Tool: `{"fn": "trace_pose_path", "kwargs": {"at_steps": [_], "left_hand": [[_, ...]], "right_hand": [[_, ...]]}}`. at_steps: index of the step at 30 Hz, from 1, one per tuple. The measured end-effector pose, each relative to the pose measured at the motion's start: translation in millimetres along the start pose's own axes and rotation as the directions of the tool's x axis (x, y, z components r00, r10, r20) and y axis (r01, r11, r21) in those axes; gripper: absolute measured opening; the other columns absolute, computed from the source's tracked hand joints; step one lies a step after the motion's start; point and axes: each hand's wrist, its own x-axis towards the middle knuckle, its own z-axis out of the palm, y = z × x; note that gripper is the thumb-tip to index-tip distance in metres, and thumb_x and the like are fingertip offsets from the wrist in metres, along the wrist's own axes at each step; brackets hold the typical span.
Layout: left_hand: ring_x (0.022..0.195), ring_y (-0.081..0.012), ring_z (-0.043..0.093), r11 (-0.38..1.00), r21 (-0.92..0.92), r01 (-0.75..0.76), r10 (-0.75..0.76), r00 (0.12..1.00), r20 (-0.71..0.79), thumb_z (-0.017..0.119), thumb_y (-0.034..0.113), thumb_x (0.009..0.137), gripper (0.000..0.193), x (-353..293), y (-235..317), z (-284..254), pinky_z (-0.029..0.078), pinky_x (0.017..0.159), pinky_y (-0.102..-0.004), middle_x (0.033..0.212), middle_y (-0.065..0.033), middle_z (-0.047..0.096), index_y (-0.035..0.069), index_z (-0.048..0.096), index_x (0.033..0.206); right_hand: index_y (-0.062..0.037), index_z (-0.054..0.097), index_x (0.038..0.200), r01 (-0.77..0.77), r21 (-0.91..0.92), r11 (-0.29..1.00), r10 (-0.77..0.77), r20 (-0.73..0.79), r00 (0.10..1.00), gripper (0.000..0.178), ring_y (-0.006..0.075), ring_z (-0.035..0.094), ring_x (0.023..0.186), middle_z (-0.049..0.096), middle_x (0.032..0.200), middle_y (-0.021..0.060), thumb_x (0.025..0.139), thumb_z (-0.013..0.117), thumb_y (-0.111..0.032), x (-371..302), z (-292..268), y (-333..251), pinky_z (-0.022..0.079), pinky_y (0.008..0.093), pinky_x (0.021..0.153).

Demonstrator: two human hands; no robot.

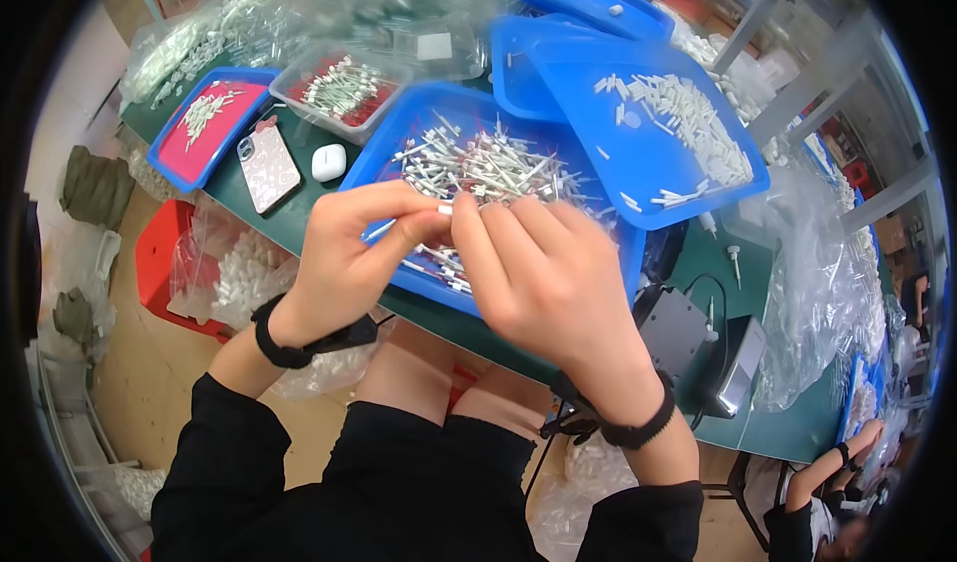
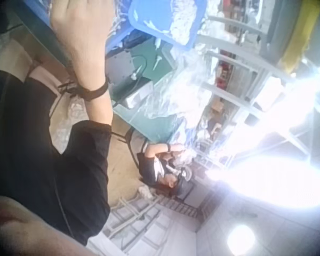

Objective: The person sits at a workbench and repeatedly picks up small white cylindrical components and thin metal rods from a blue tray. They insert the rods into the components by hand and place the assembled units into a separate container. The process is repetitive and involves handling small parts one at a time.

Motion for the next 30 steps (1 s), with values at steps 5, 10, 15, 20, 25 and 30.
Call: {"fn": "trace_pose_path", "kwargs": {"at_steps": [5,10,15,20,25,30], "left_hand": [[0.093,-0.0251,0.064,0.834,0.528,-0.160,0.117,0.987,0.114,0.059,0.019,0.091,0.025,58,-29,-51,0.048,0.081,-0.0323,0.098,-0.0144,0.068,-0.001,0.067,0.104],[0.093,-0.0329,0.063,0.435,0.901,-0.008,-0.027,0.999,0.021,0.061,0.014,0.085,0.024,99,-97,-151,0.049,0.082,-0.0362,0.103,-0.0178,0.066,0.003,0.068,0.106],[0.093,-0.0326,0.063,0.306,0.951,0.040,-0.180,0.984,0.017,0.067,0.010,0.075,0.027,106,-115,-150,0.050,0.081,-0.0401,0.100,-0.0147,0.067,0.007,0.070,0.101],[0.085,-0.0276,0.062,0.232,0.970,-0.066,0.028,0.998,0.061,0.065,0.012,0.078,0.008,99,-117,-148,0.044,0.079,-0.0385,0.085,-0.0079,0.066,0.008,0.068,0.085],[0.082,-0.0274,0.062,0.305,0.945,-0.121,0.224,0.973,0.052,0.067,0.014,0.079,0.008,97,-119,-151,0.045,0.077,-0.0383,0.083,-0.0072,0.066,0.008,0.066,0.084],[0.075,-0.0290,0.065,0.566,0.824,-0.022,0.236,0.962,-0.135,0.068,0.015,0.078,0.012,103,-115,-146,0.049,0.068,-0.0379,0.079,-0.0108,0.067,0.007,0.065,0.086]], "right_hand": [[-0.0080,0.064,0.105,-0.283,-0.041,0.958,0.285,0.174,0.943,0.031,0.0229,0.059,0.070,0.061,0.080,0.0086,0.084,0.066,-0.030,-1,24,32,0.047,0.0333,0.061],[-0.0017,0.059,0.115,-0.647,-0.037,0.762,0.633,0.255,0.731,0.035,0.0364,0.059,0.101,0.064,0.106,0.0208,0.092,0.055,-0.028,-9,16,88,0.047,0.0436,0.085],[0.0000,0.062,0.111,-0.711,-0.250,0.658,0.721,0.481,0.498,0.033,0.0372,0.060,0.103,0.065,0.107,0.0225,0.083,0.059,-0.017,-73,16,176,0.047,0.0424,0.090],[0.0003,0.063,0.108,-0.679,-0.428,0.597,0.802,0.332,0.496,0.034,0.0364,0.060,0.104,0.065,0.106,0.0234,0.079,0.059,-0.018,-85,24,191,0.047,0.0421,0.091],[-0.0010,0.064,0.109,-0.764,-0.492,0.419,0.901,0.332,0.280,0.033,0.0346,0.064,0.096,0.067,0.102,0.0229,0.079,0.060,-0.016,-99,36,223,0.050,0.0401,0.086],[-0.0030,0.069,0.097,-0.691,-0.321,0.647,0.759,0.357,0.545,0.025,0.0318,0.067,0.087,0.069,0.092,0.0176,0.075,0.065,-0.014,-99,33,212,0.051,0.0389,0.081]]}}
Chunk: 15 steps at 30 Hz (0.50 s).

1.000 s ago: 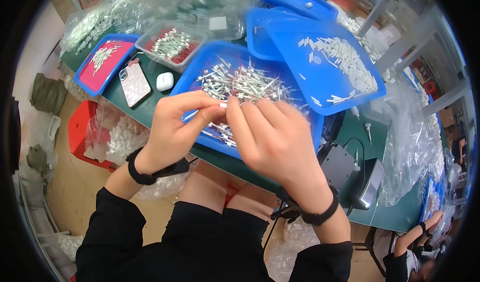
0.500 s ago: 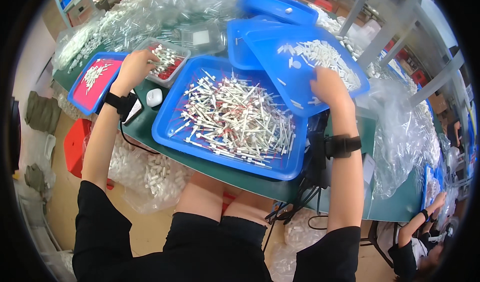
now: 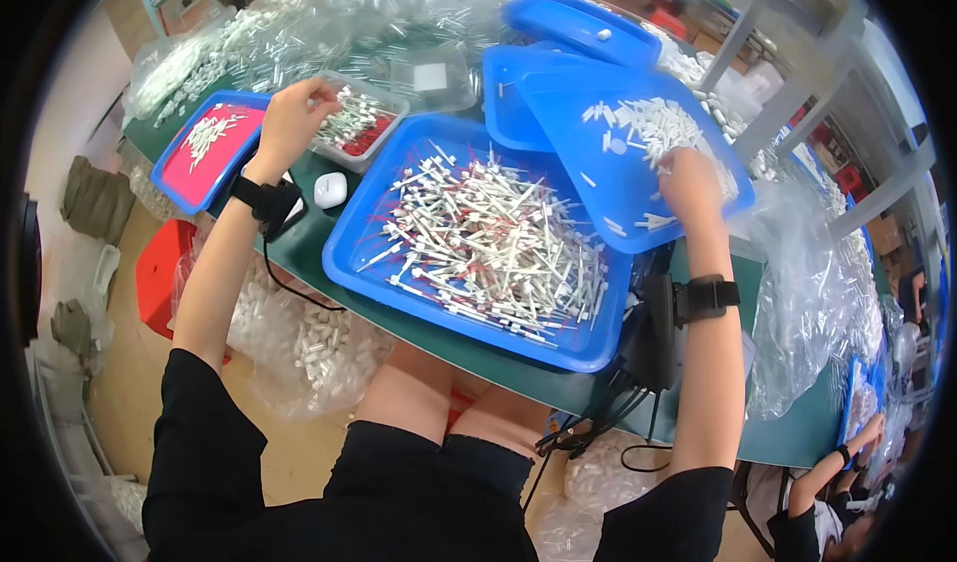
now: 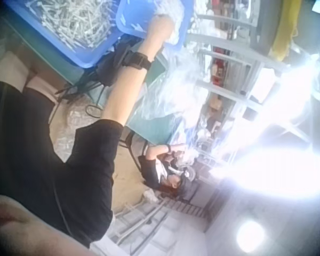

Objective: The person sits at a workbench and repeatedly picks up small white cylindrical components and thin metal rods from a blue tray. They insert the rods into the components by hand and place the assembled units into a separate container. The process is repetitive and involves handling small parts one at a time.

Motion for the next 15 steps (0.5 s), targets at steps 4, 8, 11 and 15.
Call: {"fn": "trace_pose_path", "kwargs": {"at_steps": [4,8,11,15], "left_hand": [[0.077,-0.0289,0.065,0.994,-0.110,0.023,-0.031,0.997,-0.077,0.063,0.015,0.086,0.012,0,10,-6,0.050,0.069,-0.0356,0.084,-0.0128,0.068,0.005,0.063,0.093],[0.076,-0.0246,0.064,0.961,-0.276,-0.029,-0.025,0.982,-0.188,0.058,0.014,0.091,0.012,-2,40,-18,0.049,0.067,-0.0324,0.087,-0.0119,0.067,0.004,0.062,0.097],[0.075,-0.0178,0.062,0.892,-0.448,-0.063,-0.009,0.988,-0.157,0.059,0.010,0.090,0.011,-12,79,-30,0.047,0.064,-0.0270,0.088,-0.0084,0.066,0.004,0.063,0.098],[0.070,-0.0104,0.059,0.885,-0.428,-0.183,0.195,0.981,-0.016,0.063,0.004,0.085,0.011,-36,135,-58,0.043,0.056,-0.0216,0.083,-0.0054,0.064,0.005,0.066,0.096]], "right_hand": [[-0.0062,0.071,0.090,-0.061,0.010,0.998,0.061,0.049,0.997,0.017,0.0280,0.067,0.085,0.070,0.089,0.0125,0.075,0.067,-0.012,-8,-10,-30,0.052,0.0373,0.076],[-0.0084,0.069,0.092,-0.010,-0.064,0.998,0.003,-0.101,0.995,0.015,0.0242,0.067,0.080,0.070,0.085,0.0095,0.078,0.065,-0.012,-21,-23,-39,0.051,0.0347,0.070],[-0.0099,0.067,0.094,0.046,0.133,0.990,-0.012,-0.243,0.970,0.013,0.0230,0.066,0.077,0.070,0.083,0.0081,0.082,0.064,-0.014,-37,-49,-59,0.049,0.0342,0.066],[-0.0090,0.066,0.096,0.093,0.672,0.735,-0.026,-0.110,0.994,0.011,0.0094,0.062,0.072,0.071,0.087,0.0017,0.085,0.064,-0.011,-77,-95,-136,0.043,0.0227,0.058]]}}
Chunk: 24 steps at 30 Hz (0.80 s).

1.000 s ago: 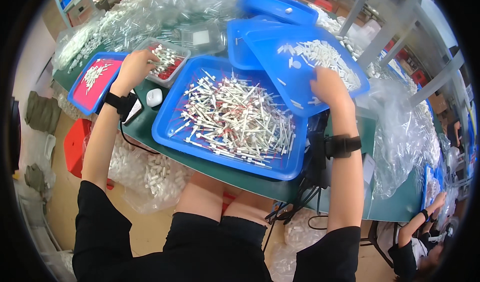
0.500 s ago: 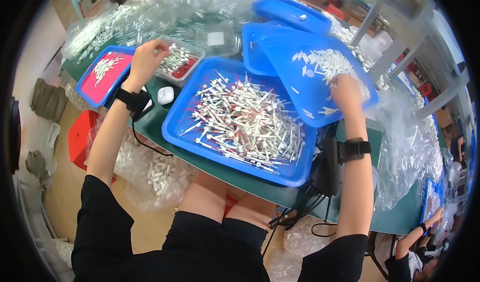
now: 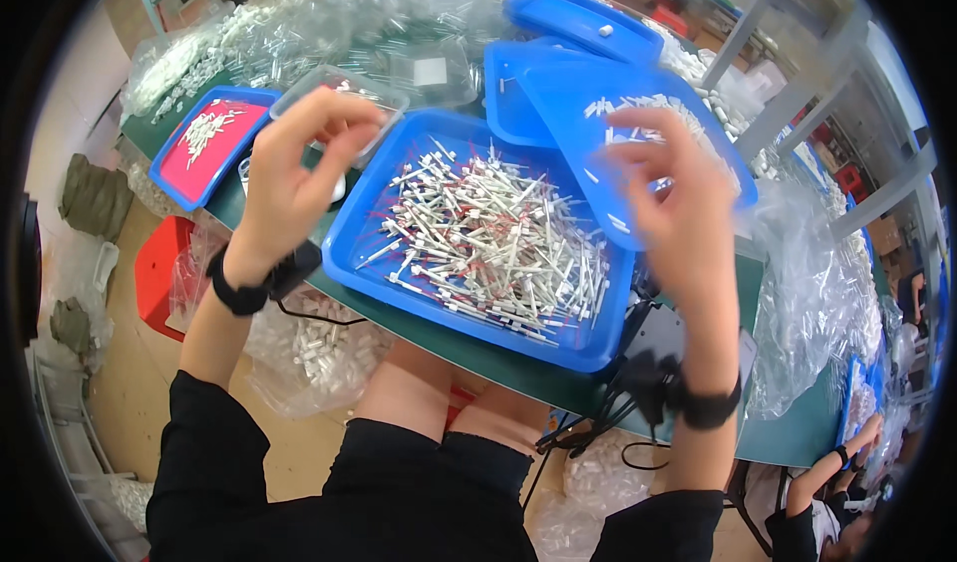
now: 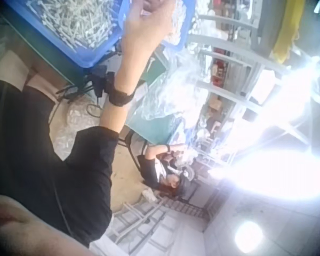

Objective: The person sits at a workbench and repeatedly picks up small white cylindrical components and thin metal rods from a blue tray. They insert the rods into the components by hand and place the assembled units into a separate container. The process is repetitive and involves handling small parts one at a time.

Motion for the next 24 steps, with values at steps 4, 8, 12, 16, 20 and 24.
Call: {"fn": "trace_pose_path", "kwargs": {"at_steps": [4,8,12,16,20,24], "left_hand": [[0.065,-0.0127,0.057,0.974,-0.190,-0.122,0.117,0.992,-0.036,0.068,-0.005,0.078,0.014,-10,46,18,0.044,0.056,-0.0224,0.080,-0.0064,0.062,0.001,0.070,0.090],[0.065,-0.0143,0.059,0.950,-0.244,-0.196,0.193,0.981,-0.037,0.071,-0.005,0.076,0.019,-14,60,29,0.046,0.054,-0.0237,0.079,-0.0068,0.062,0.002,0.071,0.093],[0.066,-0.0153,0.060,0.942,-0.251,-0.222,0.223,0.975,-0.028,0.073,-0.003,0.074,0.019,-18,64,36,0.048,0.055,-0.0256,0.078,-0.0067,0.062,0.002,0.071,0.092],[0.066,-0.0158,0.061,0.952,-0.181,-0.248,0.247,0.969,-0.025,0.075,-0.003,0.072,0.021,-23,63,45,0.049,0.056,-0.0261,0.079,-0.0066,0.062,0.002,0.070,0.092],[0.068,-0.0163,0.063,0.948,-0.319,-0.010,0.010,1.000,-0.002,0.076,-0.003,0.071,0.021,-18,74,45,0.051,0.059,-0.0262,0.080,-0.0077,0.063,0.001,0.069,0.090],[0.074,-0.0170,0.066,0.959,-0.268,-0.097,0.108,0.994,0.025,0.072,-0.007,0.073,0.019,-23,56,43,0.053,0.064,-0.0258,0.087,-0.0109,0.067,0.000,0.069,0.090]], "right_hand": [[-0.0073,0.071,0.093,0.017,0.307,0.952,-0.058,0.123,0.991,0.012,0.0045,0.060,0.070,0.069,0.082,0.0006,0.082,0.070,-0.005,-39,11,-47,0.044,0.0185,0.056],[-0.0036,0.071,0.097,-0.040,0.434,0.900,-0.034,0.162,0.986,0.015,0.0063,0.061,0.070,0.070,0.083,0.0029,0.082,0.069,-0.001,-55,11,-44,0.048,0.0193,0.056],[-0.0004,0.070,0.098,-0.080,0.499,0.863,-0.018,0.187,0.982,0.015,0.0088,0.064,0.072,0.070,0.083,0.0065,0.084,0.066,0.001,-63,6,-39,0.051,0.0205,0.055],[-0.0024,0.070,0.095,0.153,0.201,0.968,-0.171,0.080,0.982,0.015,0.0119,0.065,0.069,0.070,0.082,0.0062,0.081,0.068,0.003,-67,13,-39,0.051,0.0233,0.058],[-0.0022,0.068,0.089,0.325,-0.086,0.942,-0.332,-0.076,0.940,0.012,0.0194,0.065,0.067,0.068,0.078,0.0089,0.079,0.069,0.002,-68,19,-32,0.051,0.0271,0.059],[-0.0028,0.068,0.087,0.282,-0.049,0.958,-0.286,-0.125,0.950,0.011,0.0217,0.063,0.066,0.066,0.076,0.0082,0.077,0.071,0.002,-74,20,-25,0.049,0.0295,0.058]]}}
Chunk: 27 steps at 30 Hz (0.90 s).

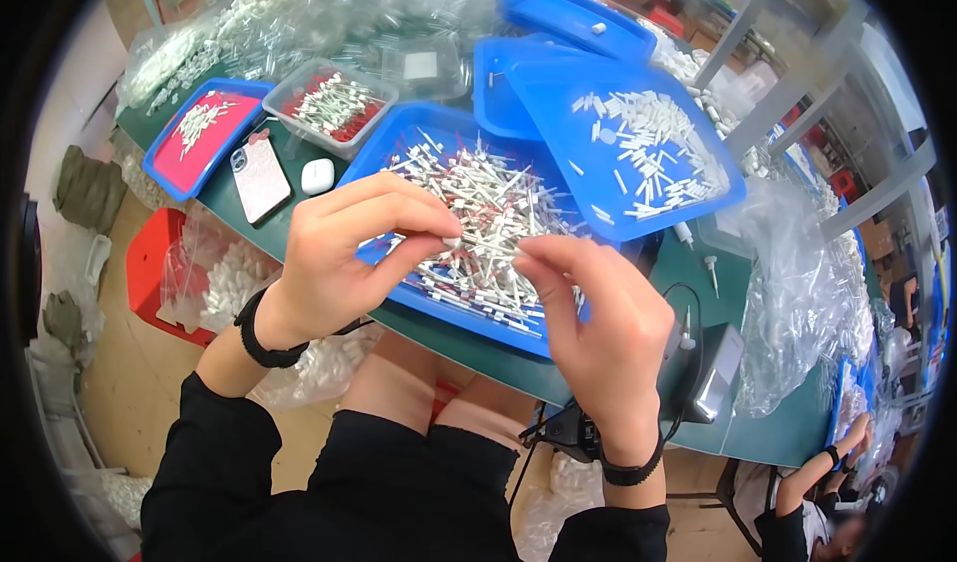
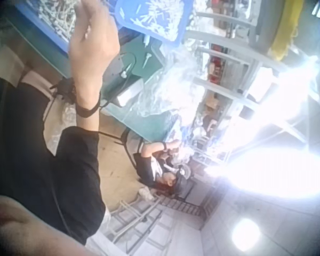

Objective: The person sits at a workbench and repeatedly picks up small white cylindrical components and thin metal rods from a blue tray. They insert the rods into the components by hand and place the assembled units into a separate container. The process is repetitive and involves handling small parts one at a time.

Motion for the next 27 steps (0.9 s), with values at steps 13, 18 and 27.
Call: {"fn": "trace_pose_path", "kwargs": {"at_steps": [13,18,27], "left_hand": [[0.071,-0.0181,0.067,0.989,-0.136,0.052,-0.050,0.999,0.022,0.072,-0.009,0.071,0.019,-9,13,0,0.053,0.061,-0.0257,0.079,-0.0092,0.068,0.001,0.073,0.088],[0.070,-0.0184,0.067,0.993,-0.098,0.067,-0.061,0.996,0.060,0.071,-0.007,0.072,0.016,-11,9,-2,0.052,0.062,-0.0268,0.078,-0.0098,0.068,0.002,0.071,0.086],[0.108,-0.0328,0.058,0.838,0.529,0.135,-0.216,0.972,0.095,0.062,0.017,0.087,0.030,-3,-133,-61,0.044,0.093,-0.0386,0.113,-0.0165,0.063,0.004,0.063,0.114]], "right_hand": [[-0.0044,0.069,0.089,0.241,0.059,0.969,-0.245,0.074,0.967,0.019,0.0189,0.060,0.057,0.065,0.069,0.0056,0.071,0.074,0.000,0,7,-3,0.045,0.0268,0.051],[-0.0052,0.067,0.101,0.298,-0.024,0.954,-0.291,0.159,0.944,0.034,0.0194,0.061,0.063,0.067,0.079,0.0066,0.069,0.078,-0.007,6,10,-2,0.047,0.0268,0.056],[-0.0026,0.059,0.114,-0.101,-0.569,0.816,0.181,0.086,0.980,0.043,0.0337,0.062,0.098,0.066,0.104,0.0174,0.081,0.070,-0.029,41,-50,149,0.049,0.0419,0.083]]}}
